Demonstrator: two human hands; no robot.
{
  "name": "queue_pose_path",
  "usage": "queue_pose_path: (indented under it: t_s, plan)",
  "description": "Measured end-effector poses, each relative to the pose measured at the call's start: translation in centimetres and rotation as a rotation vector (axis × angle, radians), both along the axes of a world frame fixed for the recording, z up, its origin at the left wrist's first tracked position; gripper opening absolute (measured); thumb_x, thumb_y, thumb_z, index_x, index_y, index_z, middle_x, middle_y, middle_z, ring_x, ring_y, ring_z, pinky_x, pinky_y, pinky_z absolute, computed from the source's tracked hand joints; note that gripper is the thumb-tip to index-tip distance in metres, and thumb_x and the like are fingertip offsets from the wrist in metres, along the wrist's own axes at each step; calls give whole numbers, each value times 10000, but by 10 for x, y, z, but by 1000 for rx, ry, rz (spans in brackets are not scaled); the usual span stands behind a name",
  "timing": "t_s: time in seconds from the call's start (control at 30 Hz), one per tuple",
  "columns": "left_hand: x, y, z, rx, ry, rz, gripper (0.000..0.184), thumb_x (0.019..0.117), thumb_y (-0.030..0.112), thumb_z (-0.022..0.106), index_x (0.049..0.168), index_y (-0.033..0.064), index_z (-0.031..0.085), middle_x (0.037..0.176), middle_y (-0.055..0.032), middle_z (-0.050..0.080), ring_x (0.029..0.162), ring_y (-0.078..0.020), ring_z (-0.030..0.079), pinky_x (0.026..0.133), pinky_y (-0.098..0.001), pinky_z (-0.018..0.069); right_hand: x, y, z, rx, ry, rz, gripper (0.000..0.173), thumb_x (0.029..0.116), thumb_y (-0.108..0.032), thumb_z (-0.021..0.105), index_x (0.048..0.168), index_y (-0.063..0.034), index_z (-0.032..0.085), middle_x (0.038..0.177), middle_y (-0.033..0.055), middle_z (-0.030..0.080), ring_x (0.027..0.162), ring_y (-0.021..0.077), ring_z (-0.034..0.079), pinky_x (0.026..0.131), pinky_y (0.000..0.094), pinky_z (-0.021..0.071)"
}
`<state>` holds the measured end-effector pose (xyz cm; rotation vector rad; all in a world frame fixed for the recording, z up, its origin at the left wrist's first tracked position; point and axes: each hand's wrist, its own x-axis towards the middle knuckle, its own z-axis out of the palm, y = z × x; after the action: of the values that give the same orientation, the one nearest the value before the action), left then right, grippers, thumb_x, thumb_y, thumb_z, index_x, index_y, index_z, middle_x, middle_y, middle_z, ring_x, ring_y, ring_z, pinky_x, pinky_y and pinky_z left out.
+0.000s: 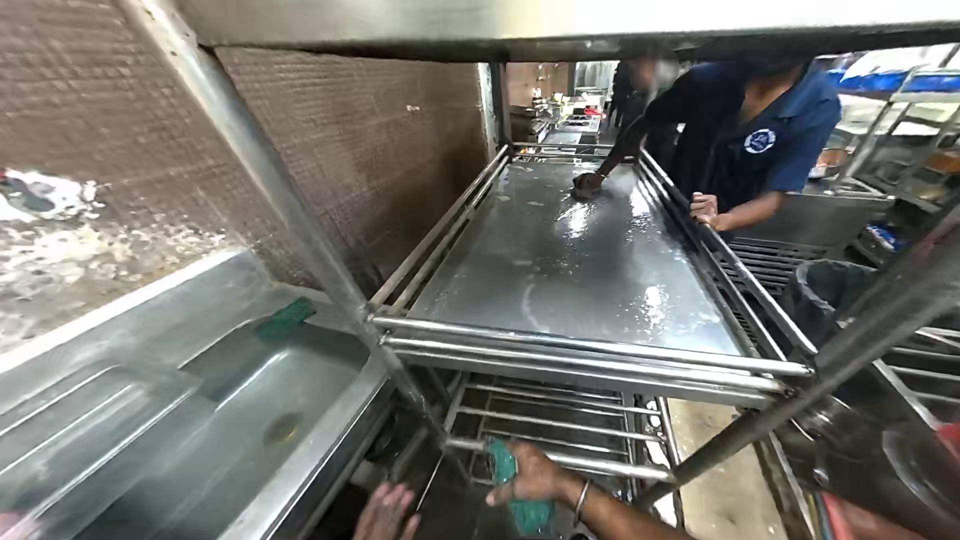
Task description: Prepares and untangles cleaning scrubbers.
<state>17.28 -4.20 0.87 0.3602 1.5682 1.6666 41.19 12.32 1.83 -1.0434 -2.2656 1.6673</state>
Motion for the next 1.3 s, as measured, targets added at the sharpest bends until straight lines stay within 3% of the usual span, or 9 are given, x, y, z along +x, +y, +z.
queue_pose_path:
  t_s: [0.17,0.33,0.47,0.57,0.63,0.83,1.0,1.2,1.3]
  plan:
    - [65,30,-6,9,-179,-61,502,1070,343,488,1522,130,434,1398,-139,612,1246,-321,612,950,-545,543,-29,-1,37,-312,295,-80,773,766,-194,851,1442,-66,499,1209,99,699,1049,181,704,936,406,601]
    - [69,49,11,101,-379,-67,594,1086,511,309,1440,68,485,1277,-151,661,1113,-266,657,904,-474,561,-41,1,68,-494,469,-28,1002,724,-138,802,1564,-36,265,1276,135,651,1067,193,697,907,393,612]
    - [75,57,29,305,-434,-97,624,1024,540,422,1387,39,511,1161,-161,711,1046,-257,704,903,-457,595,-41,21,73,-599,565,40,730,744,-151,807,1374,0,470,1096,118,714,954,194,722,851,392,622]
    - [86,60,36,314,-334,-34,623,942,511,603,1375,71,517,1109,-129,713,992,-215,705,856,-406,595,-35,33,71,-652,574,77,572,747,-151,805,1255,-30,574,1002,107,734,877,187,728,800,392,622]
    - [94,61,46,301,-269,17,704,872,498,705,1409,85,509,1149,-120,705,1015,-206,693,868,-400,587,-32,39,67,-657,586,113,568,749,-164,810,1255,-45,582,998,102,732,879,186,725,800,395,620]
    - [119,59,62,207,-110,87,526,921,275,707,1390,93,555,1142,-117,703,966,-209,695,808,-376,597,-15,39,64,-697,630,132,479,757,-187,782,1194,-79,620,938,70,746,824,157,730,754,365,626]
    - [140,61,66,97,-15,111,693,914,251,757,1528,178,445,1262,-120,674,1055,-249,686,859,-421,599,-5,40,60,-681,645,80,463,794,-256,739,1218,-109,626,947,61,741,822,147,725,742,362,620]
    - [162,71,68,46,-20,104,706,946,285,736,1562,258,392,1334,-112,636,1112,-269,660,883,-454,583,12,53,54,-214,581,236,628,913,-293,641,1507,-174,474,1287,58,680,1105,149,680,948,404,582]
    - [170,74,69,100,-98,13,723,959,409,661,1579,200,353,1255,-125,648,1013,-229,662,799,-394,574,19,60,55,-12,513,366,764,912,-408,627,1586,-144,380,1655,59,339,1488,177,371,1189,451,387]
